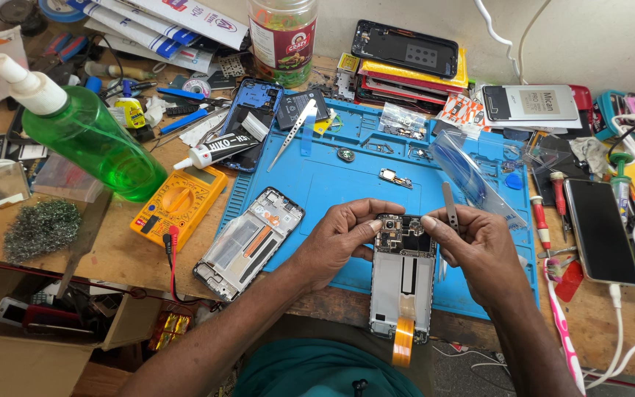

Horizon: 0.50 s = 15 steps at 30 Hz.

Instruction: The person disassembles a smartphone, removes the battery and motherboard, and transfers components to a second phone chassis. They use tweezers and a metal spudger to detach connectors and reposition parts, then reattach the motherboard and ribbon cables in the new frame.

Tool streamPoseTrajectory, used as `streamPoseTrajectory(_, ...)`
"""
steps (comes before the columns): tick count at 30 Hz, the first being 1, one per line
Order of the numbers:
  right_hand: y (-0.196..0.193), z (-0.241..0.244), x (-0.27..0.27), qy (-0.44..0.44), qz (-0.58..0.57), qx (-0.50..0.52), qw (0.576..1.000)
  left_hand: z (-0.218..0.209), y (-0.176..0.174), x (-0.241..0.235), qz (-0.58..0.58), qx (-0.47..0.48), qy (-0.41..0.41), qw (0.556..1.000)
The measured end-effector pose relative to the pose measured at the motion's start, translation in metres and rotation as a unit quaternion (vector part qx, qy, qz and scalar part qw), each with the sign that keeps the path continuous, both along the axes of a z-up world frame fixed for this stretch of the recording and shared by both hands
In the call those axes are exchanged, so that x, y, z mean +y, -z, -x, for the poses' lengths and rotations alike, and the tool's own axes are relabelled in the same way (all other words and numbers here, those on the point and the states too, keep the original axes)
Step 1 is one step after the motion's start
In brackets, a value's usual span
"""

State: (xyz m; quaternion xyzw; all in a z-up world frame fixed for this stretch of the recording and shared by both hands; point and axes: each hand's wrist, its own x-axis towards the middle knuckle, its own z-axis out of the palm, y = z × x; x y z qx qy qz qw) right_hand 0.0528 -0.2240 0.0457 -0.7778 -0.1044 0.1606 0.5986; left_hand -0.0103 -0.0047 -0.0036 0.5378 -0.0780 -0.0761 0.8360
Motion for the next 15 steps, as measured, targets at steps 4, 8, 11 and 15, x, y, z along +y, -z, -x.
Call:
streamPoseTrajectory(4,-0.006,0.0,0.006,0.006,0.048,-0.006,0.999,0.0,-0.001,0.001,0.009,-0.009,-0.002,1.0)
streamPoseTrajectory(8,-0.009,0.002,0.009,-0.004,0.055,-0.021,0.998,0.001,0.001,0.0,-0.013,0.001,-0.018,1.0)
streamPoseTrajectory(11,-0.01,0.003,0.008,-0.008,0.057,-0.016,0.998,0.001,0.003,0.002,-0.02,-0.009,-0.025,0.999)
streamPoseTrajectory(15,-0.012,0.001,0.008,-0.03,0.028,-0.004,0.999,0.0,0.005,0.002,-0.007,-0.007,-0.026,1.0)
